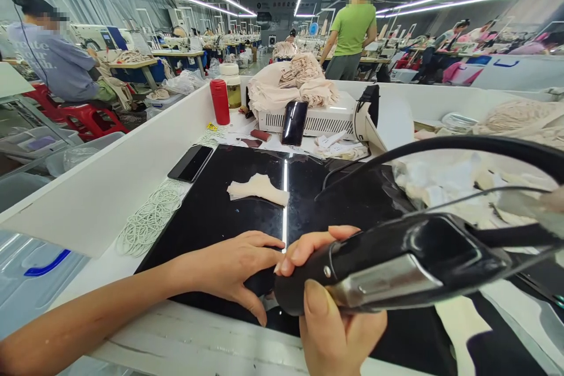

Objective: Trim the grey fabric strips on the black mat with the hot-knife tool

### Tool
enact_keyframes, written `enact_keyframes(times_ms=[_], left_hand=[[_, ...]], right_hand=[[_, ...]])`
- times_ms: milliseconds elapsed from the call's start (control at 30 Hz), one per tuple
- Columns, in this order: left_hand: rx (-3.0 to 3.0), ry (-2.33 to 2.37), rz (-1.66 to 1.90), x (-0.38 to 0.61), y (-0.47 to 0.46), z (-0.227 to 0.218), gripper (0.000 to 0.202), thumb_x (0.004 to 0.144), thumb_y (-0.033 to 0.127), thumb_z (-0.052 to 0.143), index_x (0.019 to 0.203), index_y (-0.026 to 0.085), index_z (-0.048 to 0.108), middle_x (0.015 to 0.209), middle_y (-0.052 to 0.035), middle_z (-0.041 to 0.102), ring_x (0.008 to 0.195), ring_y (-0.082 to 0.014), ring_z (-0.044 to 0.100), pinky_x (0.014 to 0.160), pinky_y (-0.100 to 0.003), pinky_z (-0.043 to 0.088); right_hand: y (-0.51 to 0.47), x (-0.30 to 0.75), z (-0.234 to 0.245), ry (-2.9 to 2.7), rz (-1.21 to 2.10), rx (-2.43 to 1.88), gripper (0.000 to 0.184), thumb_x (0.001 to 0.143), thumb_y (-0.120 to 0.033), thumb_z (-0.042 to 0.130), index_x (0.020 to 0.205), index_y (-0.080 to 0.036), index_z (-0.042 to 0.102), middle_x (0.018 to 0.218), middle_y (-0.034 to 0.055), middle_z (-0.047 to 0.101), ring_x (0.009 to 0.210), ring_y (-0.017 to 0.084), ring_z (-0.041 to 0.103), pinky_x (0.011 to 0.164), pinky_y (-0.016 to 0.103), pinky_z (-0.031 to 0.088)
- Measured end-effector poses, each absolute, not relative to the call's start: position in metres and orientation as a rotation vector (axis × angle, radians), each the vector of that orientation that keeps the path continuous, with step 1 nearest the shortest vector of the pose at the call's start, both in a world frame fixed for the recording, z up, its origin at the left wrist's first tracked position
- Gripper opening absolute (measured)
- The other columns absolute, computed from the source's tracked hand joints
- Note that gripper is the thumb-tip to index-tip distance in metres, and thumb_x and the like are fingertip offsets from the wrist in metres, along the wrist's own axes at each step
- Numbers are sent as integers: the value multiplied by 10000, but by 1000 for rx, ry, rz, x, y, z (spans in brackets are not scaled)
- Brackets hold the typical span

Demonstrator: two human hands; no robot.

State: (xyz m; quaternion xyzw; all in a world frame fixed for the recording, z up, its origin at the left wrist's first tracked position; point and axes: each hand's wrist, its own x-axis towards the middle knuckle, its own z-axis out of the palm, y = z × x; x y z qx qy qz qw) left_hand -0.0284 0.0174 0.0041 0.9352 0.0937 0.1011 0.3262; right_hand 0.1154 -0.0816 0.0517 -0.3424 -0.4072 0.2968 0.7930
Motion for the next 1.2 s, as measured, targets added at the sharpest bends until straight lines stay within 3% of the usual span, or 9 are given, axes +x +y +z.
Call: enact_keyframes(times_ms=[200,433,633,800,867,967,1200], left_hand=[[2455,207,310,-29,17,4,748,767,446,901,1391,235,547,1420,-102,628,1460,-320,441,1223,-467,317],[2532,167,350,-39,24,6,217,882,343,812,1038,245,698,1550,-71,516,1499,-315,381,1219,-486,335],[2684,249,346,-48,39,12,65,957,289,728,930,230,734,1519,-62,546,1478,-325,406,1192,-483,382],[2905,576,591,-50,44,15,199,1008,90,556,1062,199,714,1533,-102,516,1453,-318,416,1195,-529,359],[2868,662,670,-47,38,14,236,1020,85,518,1131,198,693,1489,-107,551,1402,-294,468,1167,-510,396],[2690,645,636,-38,21,12,181,999,205,638,1176,208,675,1369,-92,627,1278,-264,560,1110,-469,459],[2503,565,404,-23,-10,0,665,786,459,890,1341,220,612,1415,-115,575,1326,-316,508,1178,-527,381]], right_hand=[[-79,117,56,-869,659,-739,351,823,-355,821,1090,-262,612,718,-23,636,583,167,591,514,321,584],[-76,146,66,-769,519,-832,397,707,-354,850,1028,-265,635,710,-28,636,572,181,579,490,330,558],[-75,163,66,-711,448,-900,421,659,-332,850,1019,-268,640,702,-35,636,570,182,570,483,324,551],[-74,160,62,-738,442,-875,416,696,-346,851,1040,-261,632,720,-30,649,574,182,586,497,333,564],[-73,157,60,-744,453,-858,413,718,-333,847,1058,-264,622,733,-32,654,578,177,590,514,333,567],[-71,153,57,-773,461,-829,389,763,-312,828,1083,-263,613,745,-33,650,590,173,598,537,333,563],[-67,148,48,-819,448,-811,372,831,-331,815,1133,-264,607,790,-33,659,620,168,617,583,340,559]])
